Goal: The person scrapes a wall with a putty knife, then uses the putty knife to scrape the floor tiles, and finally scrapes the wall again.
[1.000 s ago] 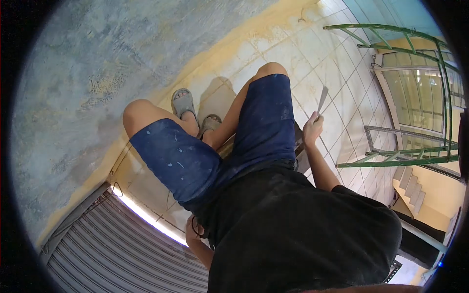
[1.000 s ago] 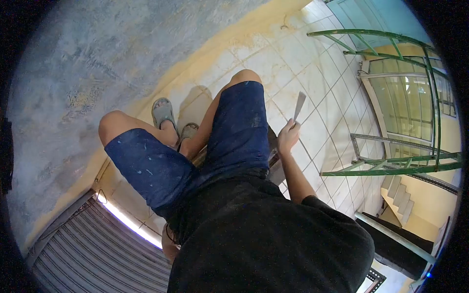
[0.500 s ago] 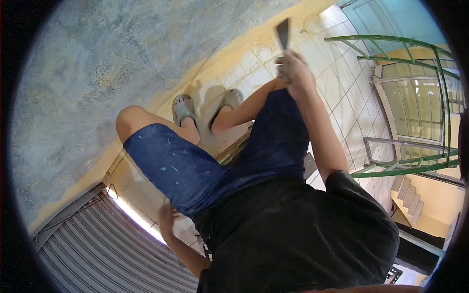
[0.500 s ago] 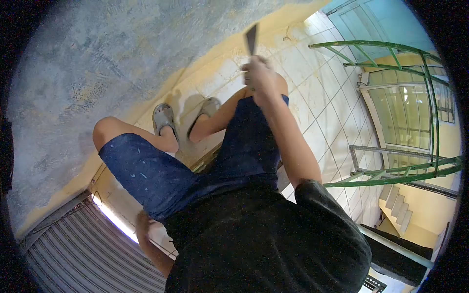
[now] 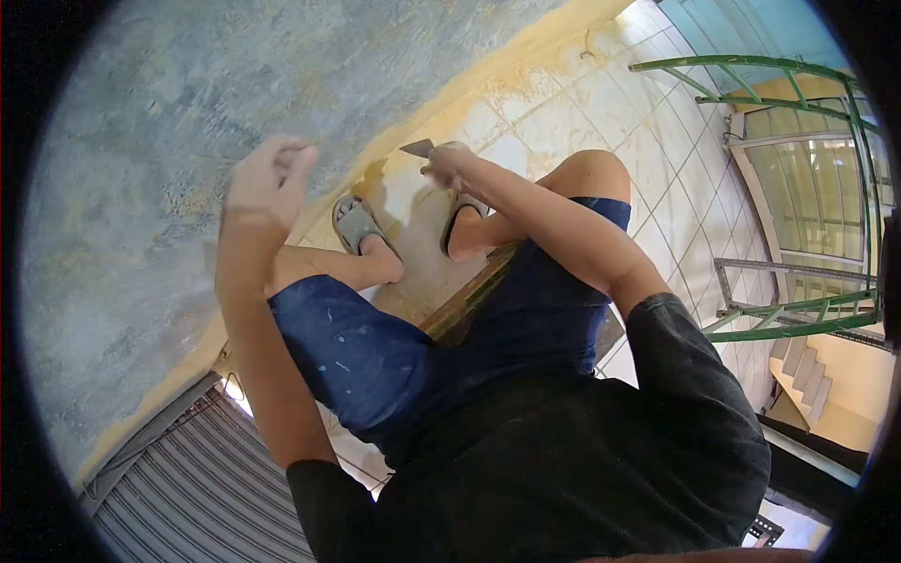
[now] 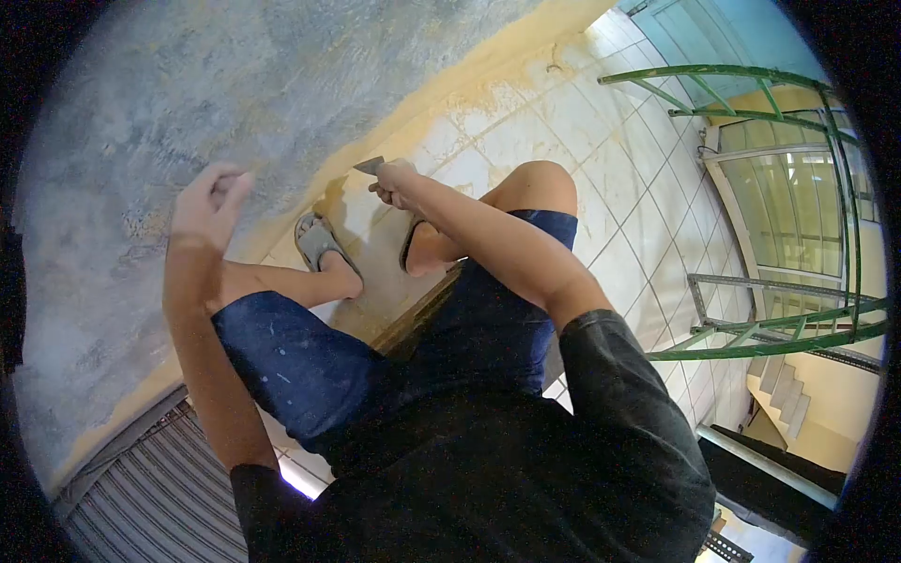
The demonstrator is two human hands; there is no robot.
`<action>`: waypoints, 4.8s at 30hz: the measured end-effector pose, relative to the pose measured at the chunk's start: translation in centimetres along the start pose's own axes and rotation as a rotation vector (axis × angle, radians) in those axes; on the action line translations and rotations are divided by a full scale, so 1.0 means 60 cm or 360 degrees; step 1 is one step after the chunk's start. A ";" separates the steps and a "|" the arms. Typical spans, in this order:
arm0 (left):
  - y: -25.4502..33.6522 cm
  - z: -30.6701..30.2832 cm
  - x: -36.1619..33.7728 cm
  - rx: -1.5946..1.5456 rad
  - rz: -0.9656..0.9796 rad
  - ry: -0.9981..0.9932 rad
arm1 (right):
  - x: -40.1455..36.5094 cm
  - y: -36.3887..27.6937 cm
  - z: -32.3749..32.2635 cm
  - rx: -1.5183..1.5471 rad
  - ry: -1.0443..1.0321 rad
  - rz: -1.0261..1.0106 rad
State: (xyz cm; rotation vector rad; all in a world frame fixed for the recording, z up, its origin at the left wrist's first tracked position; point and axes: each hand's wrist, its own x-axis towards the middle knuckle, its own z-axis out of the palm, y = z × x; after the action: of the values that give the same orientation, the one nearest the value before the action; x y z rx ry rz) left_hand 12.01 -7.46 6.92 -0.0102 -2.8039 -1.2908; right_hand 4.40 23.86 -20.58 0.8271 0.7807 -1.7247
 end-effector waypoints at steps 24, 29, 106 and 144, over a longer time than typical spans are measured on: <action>-0.102 0.064 0.114 0.0456 -0.0330 -0.0827 | -0.007 0.037 0.062 -0.1457 0.1126 -0.1187; -0.110 0.073 0.120 0.0489 -0.0057 -0.0693 | 0.015 0.033 0.096 -0.1501 0.1168 -0.1352; -0.108 0.064 0.111 0.0420 -0.0128 -0.0594 | 0.052 0.122 0.143 -0.1511 0.1141 -0.1647; -0.040 -0.041 0.097 0.0973 0.0762 0.2059 | 0.062 0.124 0.144 -0.1467 0.1142 -0.1731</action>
State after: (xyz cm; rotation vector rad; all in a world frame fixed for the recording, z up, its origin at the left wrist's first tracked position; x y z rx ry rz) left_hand 6.24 -11.02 6.99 0.1216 -1.7320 -0.1106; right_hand 9.25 12.94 -19.72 0.3078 2.6130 -1.5441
